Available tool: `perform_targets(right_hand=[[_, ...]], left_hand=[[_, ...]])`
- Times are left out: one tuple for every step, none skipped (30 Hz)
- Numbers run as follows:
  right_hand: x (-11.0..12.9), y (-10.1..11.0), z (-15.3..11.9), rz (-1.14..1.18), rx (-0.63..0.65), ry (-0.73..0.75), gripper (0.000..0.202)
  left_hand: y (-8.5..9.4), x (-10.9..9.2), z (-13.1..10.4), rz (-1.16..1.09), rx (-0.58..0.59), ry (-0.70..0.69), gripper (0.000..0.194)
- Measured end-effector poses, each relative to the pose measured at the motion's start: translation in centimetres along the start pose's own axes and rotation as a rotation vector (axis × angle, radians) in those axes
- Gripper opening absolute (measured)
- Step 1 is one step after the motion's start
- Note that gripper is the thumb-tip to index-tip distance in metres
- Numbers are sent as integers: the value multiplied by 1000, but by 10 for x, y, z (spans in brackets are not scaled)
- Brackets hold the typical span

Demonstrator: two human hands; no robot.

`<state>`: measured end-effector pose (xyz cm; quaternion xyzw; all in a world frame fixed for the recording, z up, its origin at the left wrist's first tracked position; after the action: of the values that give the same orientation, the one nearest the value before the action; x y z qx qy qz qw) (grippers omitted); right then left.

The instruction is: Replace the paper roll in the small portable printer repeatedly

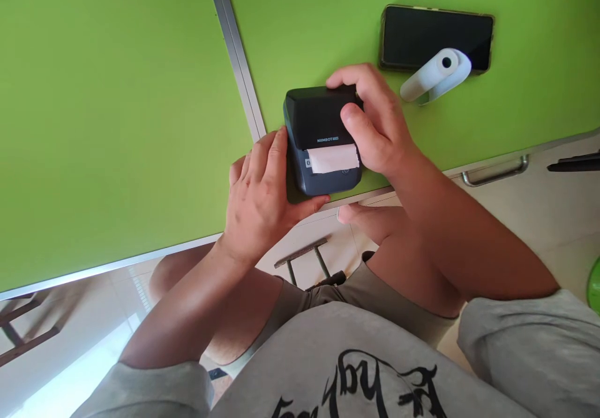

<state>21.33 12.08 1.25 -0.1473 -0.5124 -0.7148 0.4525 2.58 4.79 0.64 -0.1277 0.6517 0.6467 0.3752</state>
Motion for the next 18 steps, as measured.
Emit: perform_targets(right_hand=[[0, 0, 0, -7, 0, -6, 37], [0, 0, 0, -20, 2, -13, 39], [1, 1, 1, -34, -2, -20, 42], [1, 1, 1, -47, -10, -33, 45], [0, 2, 1, -56, -24, -56, 49], [-2, 3, 2, -61, -41, -85, 52], [-4, 4, 2, -64, -55, -111, 53], [-5, 5, 2, -65, -67, -128, 54], [-5, 4, 2, -66, -69, -134, 54], [-5, 4, 2, -68, -66, -124, 53], [-5, 3, 2, -67, -62, -107, 52], [-4, 2, 2, -62, -57, -94, 50], [-4, 2, 1, -54, -60, -86, 49], [-4, 2, 0, -43, -67, -80, 48], [-5, 1, 0, -32, -74, -77, 47], [-5, 1, 0, -23, -83, -79, 47], [-6, 1, -1, -19, -85, -87, 47], [-7, 0, -1, -21, -83, -98, 48]], left_hand=[[1, 0, 0, 2, 11, 1, 110], [2, 1, 0, 3, 21, -2, 110], [2, 1, 0, 2, 29, -4, 109], [3, 2, 0, -1, 34, -7, 109], [2, 2, 0, -5, 38, -8, 109], [2, 3, 0, -8, 37, -8, 110], [2, 4, 0, -11, 33, -7, 110], [2, 4, 0, -14, 28, -6, 110], [1, 4, 0, -17, 21, -5, 111], [2, 4, 0, -21, 10, -5, 111], [2, 4, 0, -25, -1, -4, 111], [2, 4, 0, -27, -11, -2, 111], [3, 4, 0, -28, -17, 1, 111], [3, 4, 1, -29, -20, 2, 111], [3, 3, 1, -29, -17, 3, 111], [3, 3, 2, -29, -10, 5, 111], [3, 3, 2, -31, -2, 2, 110], [3, 3, 2, -34, 5, -2, 109]])
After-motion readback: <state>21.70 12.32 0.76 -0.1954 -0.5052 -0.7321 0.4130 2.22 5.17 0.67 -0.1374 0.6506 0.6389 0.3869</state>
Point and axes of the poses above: each hand's wrist, its own z-axis towards the middle knuckle, its own y-axis out of the back of the hand, x = y × z, the point moved 6 cm from there along z, towards the middle knuckle, and after that the axes turned 10 degrees about -z, right-handed, at the moved point
